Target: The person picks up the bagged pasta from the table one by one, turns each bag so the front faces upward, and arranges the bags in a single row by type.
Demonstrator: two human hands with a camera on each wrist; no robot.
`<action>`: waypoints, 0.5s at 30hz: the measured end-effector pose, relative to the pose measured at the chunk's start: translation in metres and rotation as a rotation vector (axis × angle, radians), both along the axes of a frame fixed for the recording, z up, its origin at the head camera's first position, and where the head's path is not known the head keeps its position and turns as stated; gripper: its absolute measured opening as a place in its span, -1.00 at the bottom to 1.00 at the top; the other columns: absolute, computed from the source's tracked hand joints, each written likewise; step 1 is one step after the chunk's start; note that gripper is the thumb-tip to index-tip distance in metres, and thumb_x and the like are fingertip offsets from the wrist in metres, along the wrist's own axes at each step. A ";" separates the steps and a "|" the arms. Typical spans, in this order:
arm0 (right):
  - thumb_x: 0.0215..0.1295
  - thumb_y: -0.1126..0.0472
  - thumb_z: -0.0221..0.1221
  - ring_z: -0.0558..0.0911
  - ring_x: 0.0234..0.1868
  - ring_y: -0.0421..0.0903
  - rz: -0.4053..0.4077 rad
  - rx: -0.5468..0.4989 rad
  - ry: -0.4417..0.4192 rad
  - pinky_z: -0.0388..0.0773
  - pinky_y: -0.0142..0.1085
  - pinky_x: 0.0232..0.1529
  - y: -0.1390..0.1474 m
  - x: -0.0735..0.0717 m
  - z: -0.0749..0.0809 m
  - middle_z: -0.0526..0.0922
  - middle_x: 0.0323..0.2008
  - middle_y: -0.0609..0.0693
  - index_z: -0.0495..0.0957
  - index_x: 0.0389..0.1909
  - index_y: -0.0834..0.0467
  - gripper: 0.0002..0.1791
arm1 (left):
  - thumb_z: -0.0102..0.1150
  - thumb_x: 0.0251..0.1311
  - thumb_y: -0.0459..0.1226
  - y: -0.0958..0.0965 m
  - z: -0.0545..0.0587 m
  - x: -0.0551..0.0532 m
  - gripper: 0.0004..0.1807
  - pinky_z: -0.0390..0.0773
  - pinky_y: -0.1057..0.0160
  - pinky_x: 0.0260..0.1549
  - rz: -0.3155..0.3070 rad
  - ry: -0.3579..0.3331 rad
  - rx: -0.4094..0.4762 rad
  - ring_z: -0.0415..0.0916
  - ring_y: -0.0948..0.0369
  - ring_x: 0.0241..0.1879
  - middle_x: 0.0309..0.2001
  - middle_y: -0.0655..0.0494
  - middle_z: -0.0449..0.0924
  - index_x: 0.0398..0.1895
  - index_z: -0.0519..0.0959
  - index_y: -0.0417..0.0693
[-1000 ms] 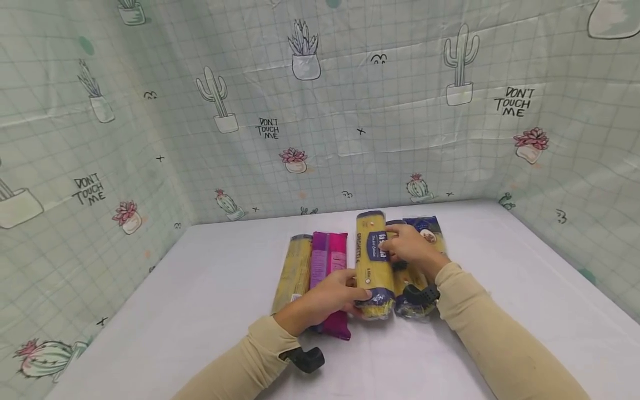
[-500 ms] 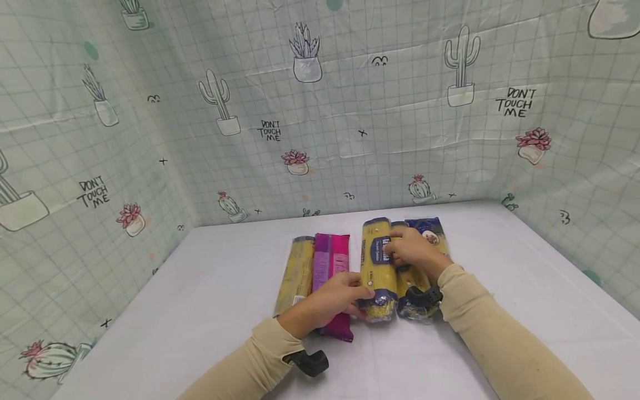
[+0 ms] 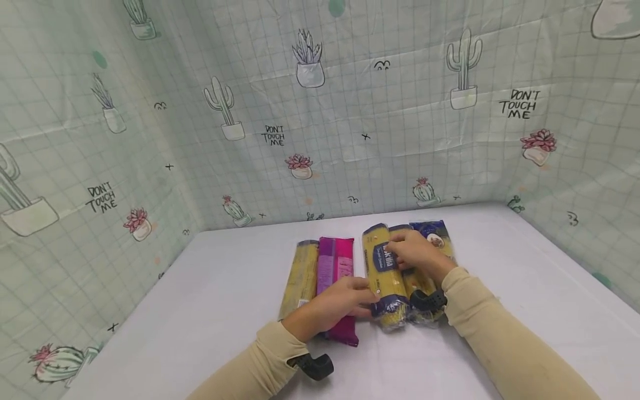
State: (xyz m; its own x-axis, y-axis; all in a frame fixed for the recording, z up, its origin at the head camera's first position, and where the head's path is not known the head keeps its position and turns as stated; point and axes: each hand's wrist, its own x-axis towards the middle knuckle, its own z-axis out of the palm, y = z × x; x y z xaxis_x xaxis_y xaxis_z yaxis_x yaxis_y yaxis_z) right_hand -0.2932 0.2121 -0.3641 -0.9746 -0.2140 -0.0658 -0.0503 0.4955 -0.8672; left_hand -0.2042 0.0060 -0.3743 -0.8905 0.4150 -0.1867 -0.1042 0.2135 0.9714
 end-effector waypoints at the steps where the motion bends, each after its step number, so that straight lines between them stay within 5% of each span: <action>1: 0.49 0.17 0.01 0.58 0.03 0.19 0.003 0.011 0.003 0.66 -0.11 -0.10 0.000 0.000 0.000 0.47 0.14 0.43 0.30 0.34 0.47 -0.44 | 0.23 0.31 -0.31 0.000 -0.001 0.000 -0.69 0.60 0.07 0.02 0.004 0.001 0.000 0.61 0.16 -0.08 -0.15 0.07 0.64 0.07 0.59 -0.27; 8: 0.48 0.19 0.02 0.62 -0.17 0.07 0.001 0.084 0.083 0.69 -0.14 -0.25 -0.002 0.007 0.004 0.56 -0.08 0.31 0.39 0.26 0.49 -0.49 | 0.23 0.29 -0.34 0.001 -0.005 0.000 -0.76 0.60 0.09 0.00 -0.004 0.052 -0.024 0.60 0.20 -0.13 -0.18 0.08 0.64 -0.03 0.63 -0.28; 15: 0.55 0.23 -0.04 0.65 -0.14 0.09 0.015 -0.014 0.119 0.70 -0.14 -0.28 0.003 0.011 0.010 0.56 -0.02 0.40 0.29 0.28 0.57 -0.49 | 0.28 0.25 -0.29 0.001 -0.003 0.002 -0.78 0.60 0.15 -0.06 0.030 0.109 -0.138 0.58 0.27 -0.21 -0.24 0.16 0.66 -0.08 0.68 -0.18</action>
State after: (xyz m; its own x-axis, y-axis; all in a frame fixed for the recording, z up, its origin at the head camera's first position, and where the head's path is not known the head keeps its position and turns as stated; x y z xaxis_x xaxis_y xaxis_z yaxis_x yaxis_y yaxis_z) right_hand -0.2822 0.2152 -0.3540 -0.9720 -0.2289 0.0534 -0.1607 0.4814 -0.8616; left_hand -0.2023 0.0072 -0.3770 -0.9200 0.3654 -0.1416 -0.0078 0.3444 0.9388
